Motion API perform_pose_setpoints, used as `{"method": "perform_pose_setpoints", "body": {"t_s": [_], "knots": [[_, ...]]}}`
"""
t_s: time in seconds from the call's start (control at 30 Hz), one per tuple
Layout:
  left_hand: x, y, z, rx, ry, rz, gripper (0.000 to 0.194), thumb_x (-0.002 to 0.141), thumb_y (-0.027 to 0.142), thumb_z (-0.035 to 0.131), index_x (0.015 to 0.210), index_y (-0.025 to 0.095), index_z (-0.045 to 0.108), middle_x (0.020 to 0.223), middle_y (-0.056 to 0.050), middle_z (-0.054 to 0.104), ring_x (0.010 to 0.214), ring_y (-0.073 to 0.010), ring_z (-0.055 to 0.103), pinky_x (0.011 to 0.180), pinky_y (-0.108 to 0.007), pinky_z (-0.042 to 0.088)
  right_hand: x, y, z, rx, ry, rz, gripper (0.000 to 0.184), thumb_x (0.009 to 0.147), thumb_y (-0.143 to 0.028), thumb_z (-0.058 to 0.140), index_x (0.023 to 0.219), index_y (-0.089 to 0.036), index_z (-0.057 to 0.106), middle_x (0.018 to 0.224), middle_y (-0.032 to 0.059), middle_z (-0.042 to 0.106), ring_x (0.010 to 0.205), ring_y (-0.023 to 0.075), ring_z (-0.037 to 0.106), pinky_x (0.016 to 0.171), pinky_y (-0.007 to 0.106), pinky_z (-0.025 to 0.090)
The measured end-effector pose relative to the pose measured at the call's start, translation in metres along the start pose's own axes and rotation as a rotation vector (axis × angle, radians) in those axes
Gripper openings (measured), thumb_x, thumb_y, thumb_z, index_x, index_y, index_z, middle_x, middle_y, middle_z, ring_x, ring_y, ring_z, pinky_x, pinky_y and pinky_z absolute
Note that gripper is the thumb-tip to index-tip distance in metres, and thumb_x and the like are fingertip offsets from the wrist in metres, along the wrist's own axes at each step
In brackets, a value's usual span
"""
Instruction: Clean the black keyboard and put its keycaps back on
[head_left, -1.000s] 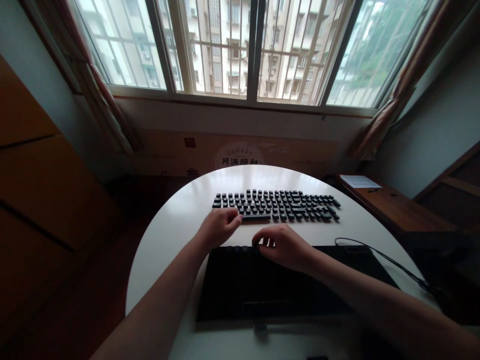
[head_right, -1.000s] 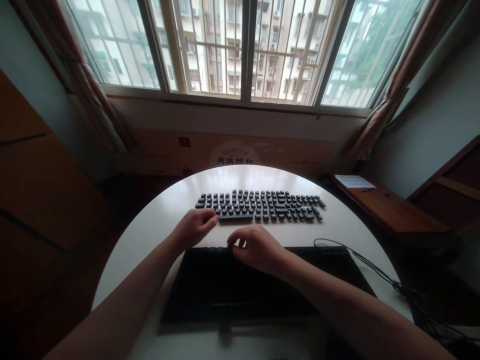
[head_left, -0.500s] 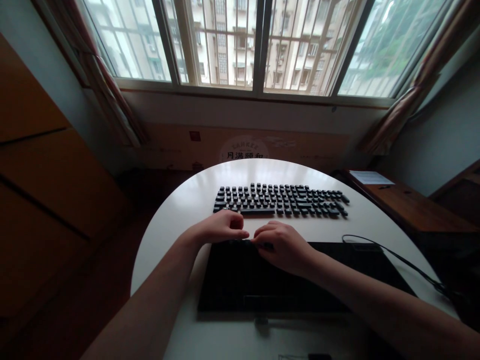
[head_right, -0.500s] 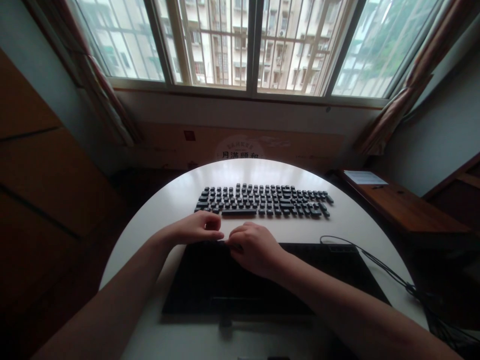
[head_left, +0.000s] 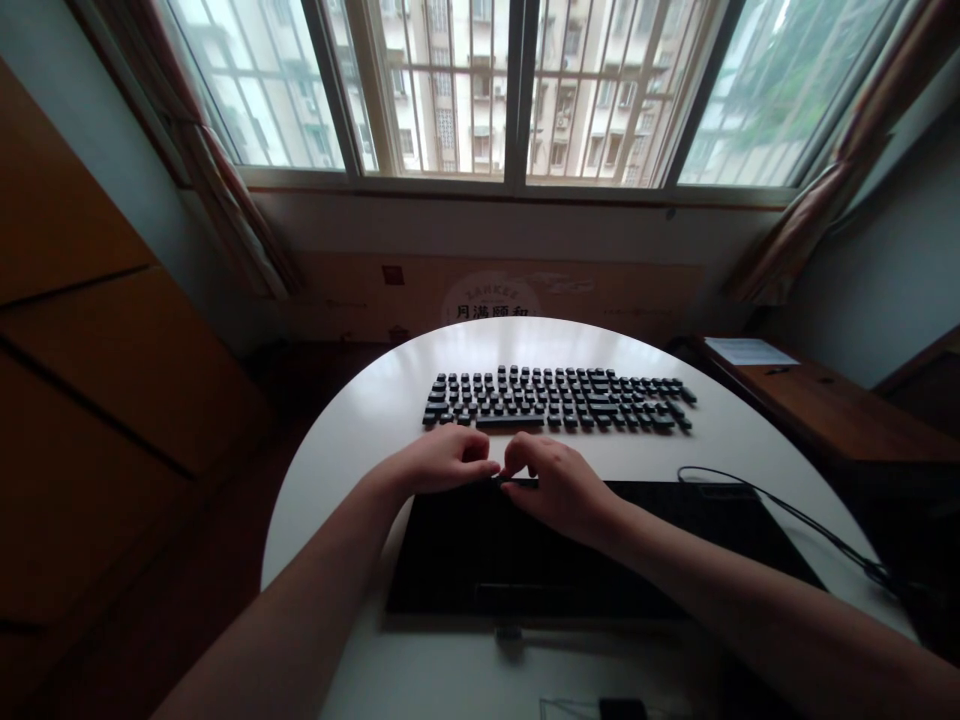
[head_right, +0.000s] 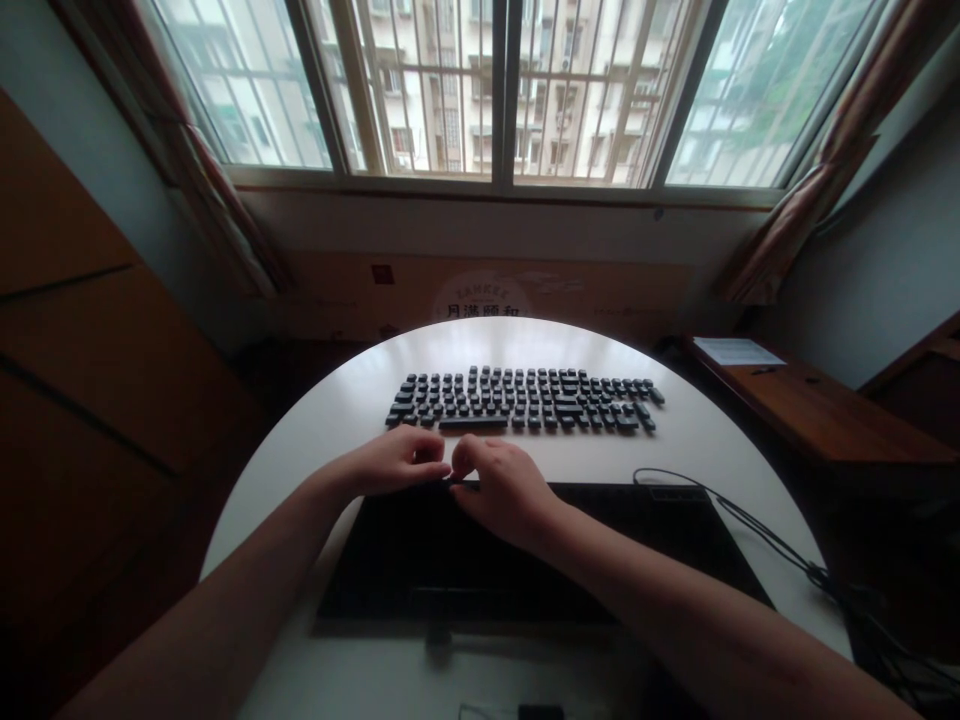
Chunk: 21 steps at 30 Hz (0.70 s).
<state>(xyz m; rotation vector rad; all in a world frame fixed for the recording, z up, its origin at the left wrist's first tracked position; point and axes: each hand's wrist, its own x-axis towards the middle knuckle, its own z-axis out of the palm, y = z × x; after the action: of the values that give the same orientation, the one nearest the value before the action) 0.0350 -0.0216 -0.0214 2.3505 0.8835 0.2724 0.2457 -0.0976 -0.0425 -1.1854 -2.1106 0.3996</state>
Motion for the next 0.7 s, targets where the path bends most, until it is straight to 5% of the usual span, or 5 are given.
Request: {"method": "perform_pose_setpoints", "body": {"t_s": [0.37, 0.7], "knots": [[0.0017, -0.0029, 0.0019, -0.011, -0.017, -0.032, 0.045, 0.081, 0.059, 0.064, 0.066, 0.019, 0.052, 0.061, 0.004, 0.048, 0.059, -0.0126, 0.042, 0.054, -0.026, 0.028, 0.0007, -0.0011, -0.0013, 0.043, -0.021, 0.016, 0.065, 0.077, -0.011, 0.07, 0.138, -0.027, 0.053, 0.093, -0.0015, 0.079, 0.1, 0.0239, 0.069, 0.088, 0.037, 0.048], [0.0054, -0.0058, 0.0012, 0.008, -0.086, -0.075, 0.051, 0.08, 0.067, 0.063, 0.068, 0.019, 0.05, 0.063, 0.004, 0.047, 0.061, -0.0126, 0.042, 0.055, -0.026, 0.029, -0.0016, 0.0047, -0.0018, 0.06, 0.039, -0.089, 0.068, 0.08, -0.013, 0.07, 0.144, -0.028, 0.05, 0.101, -0.0001, 0.078, 0.101, 0.0238, 0.067, 0.091, 0.039, 0.05]]}}
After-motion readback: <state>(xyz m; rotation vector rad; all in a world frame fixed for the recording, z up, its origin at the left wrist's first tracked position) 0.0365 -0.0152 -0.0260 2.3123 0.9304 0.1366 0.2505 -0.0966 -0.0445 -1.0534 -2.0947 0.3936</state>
